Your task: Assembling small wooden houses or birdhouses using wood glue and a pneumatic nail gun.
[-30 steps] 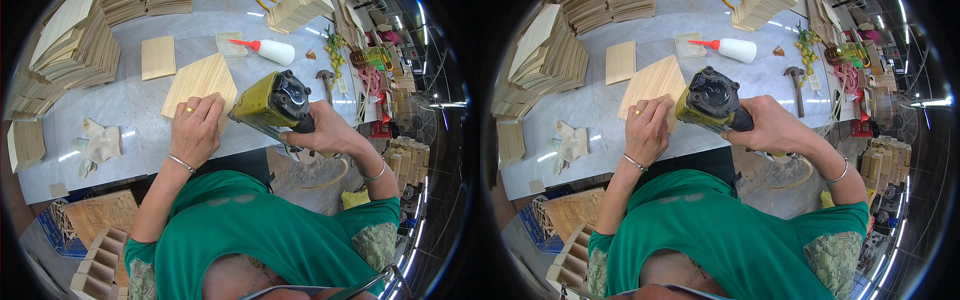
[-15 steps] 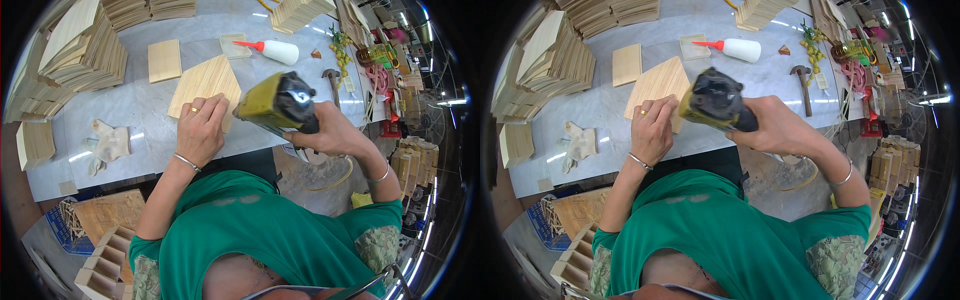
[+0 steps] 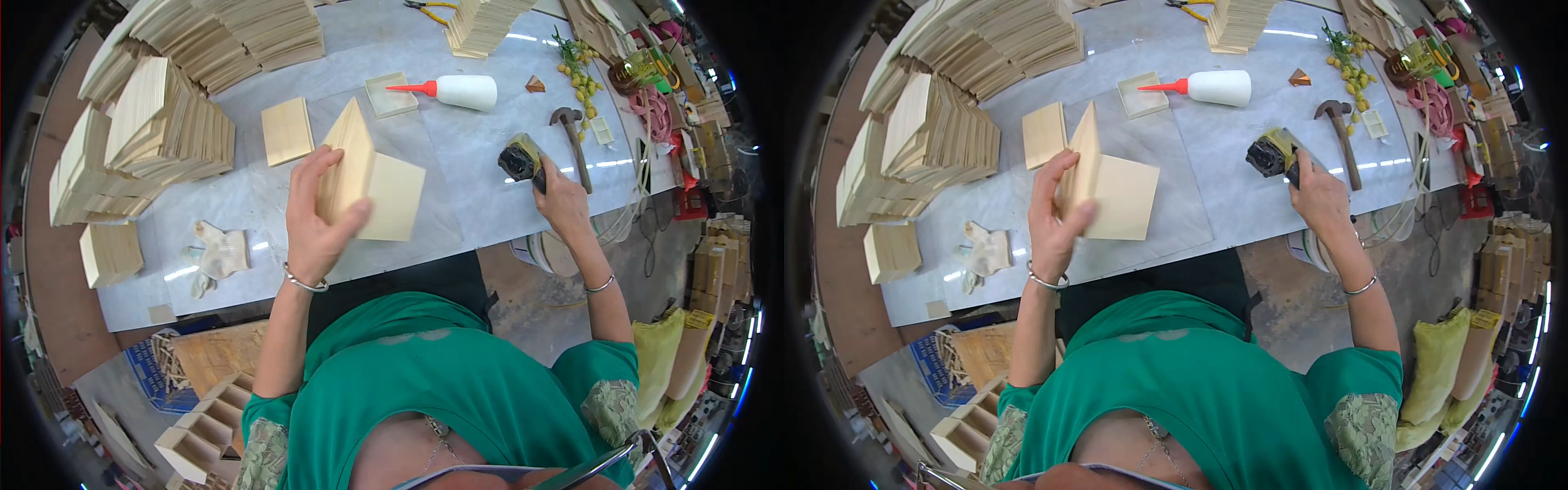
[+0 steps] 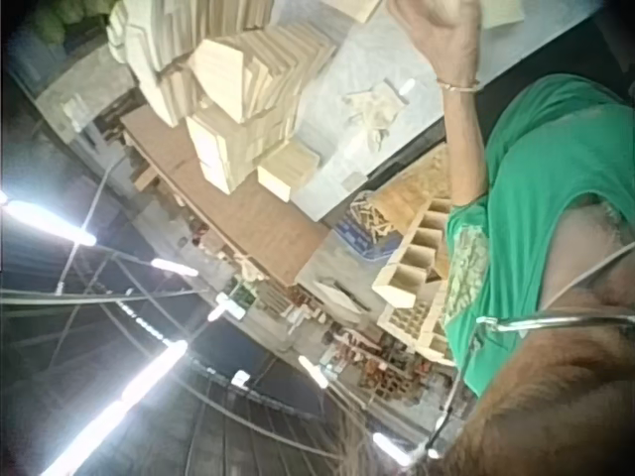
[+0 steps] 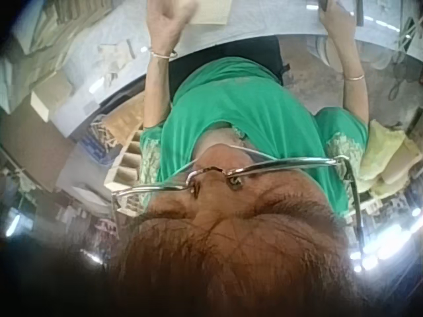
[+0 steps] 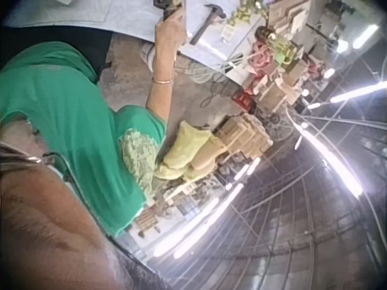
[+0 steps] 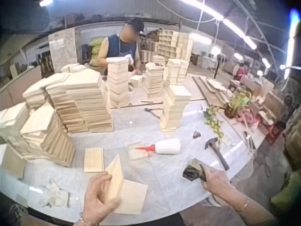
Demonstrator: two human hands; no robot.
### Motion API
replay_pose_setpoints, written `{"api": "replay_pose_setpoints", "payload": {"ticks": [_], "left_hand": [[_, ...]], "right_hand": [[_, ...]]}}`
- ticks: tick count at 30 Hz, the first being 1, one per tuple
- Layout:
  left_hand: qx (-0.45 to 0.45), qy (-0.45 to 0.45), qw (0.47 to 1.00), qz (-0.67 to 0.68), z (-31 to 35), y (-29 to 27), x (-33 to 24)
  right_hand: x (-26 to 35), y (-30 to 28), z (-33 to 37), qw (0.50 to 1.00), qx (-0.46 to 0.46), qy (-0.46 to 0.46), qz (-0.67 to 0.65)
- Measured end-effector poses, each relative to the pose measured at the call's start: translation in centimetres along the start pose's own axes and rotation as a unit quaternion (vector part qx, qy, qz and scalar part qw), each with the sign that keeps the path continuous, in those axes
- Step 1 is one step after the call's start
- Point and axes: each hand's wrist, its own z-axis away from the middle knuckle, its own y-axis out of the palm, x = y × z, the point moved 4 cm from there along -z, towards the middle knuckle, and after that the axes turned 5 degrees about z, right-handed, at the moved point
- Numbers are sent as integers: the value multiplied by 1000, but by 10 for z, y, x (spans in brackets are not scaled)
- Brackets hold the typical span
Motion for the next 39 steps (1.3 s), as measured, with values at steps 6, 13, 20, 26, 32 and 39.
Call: {"api": "replay_pose_setpoints", "payload": {"ticks": [6,13,20,26,32,39], "left_hand": [[68,-248,588,767,17,33,45],[-16,-289,905,312,32,-6,81],[196,-137,948,209,8,-33,74],[254,-165,935,187,-9,-4,83],[223,-168,936,215,-2,-3,88],[175,-108,959,198,16,-6,92]], "right_hand": [[2,26,-13,987,41,116,-106],[-1,27,-26,955,130,181,-196],[-20,9,-118,911,-2,116,-395],[6,52,-187,916,-1,38,-398],[34,46,-169,919,167,-82,-349],[24,27,-137,821,22,69,-567]]}}
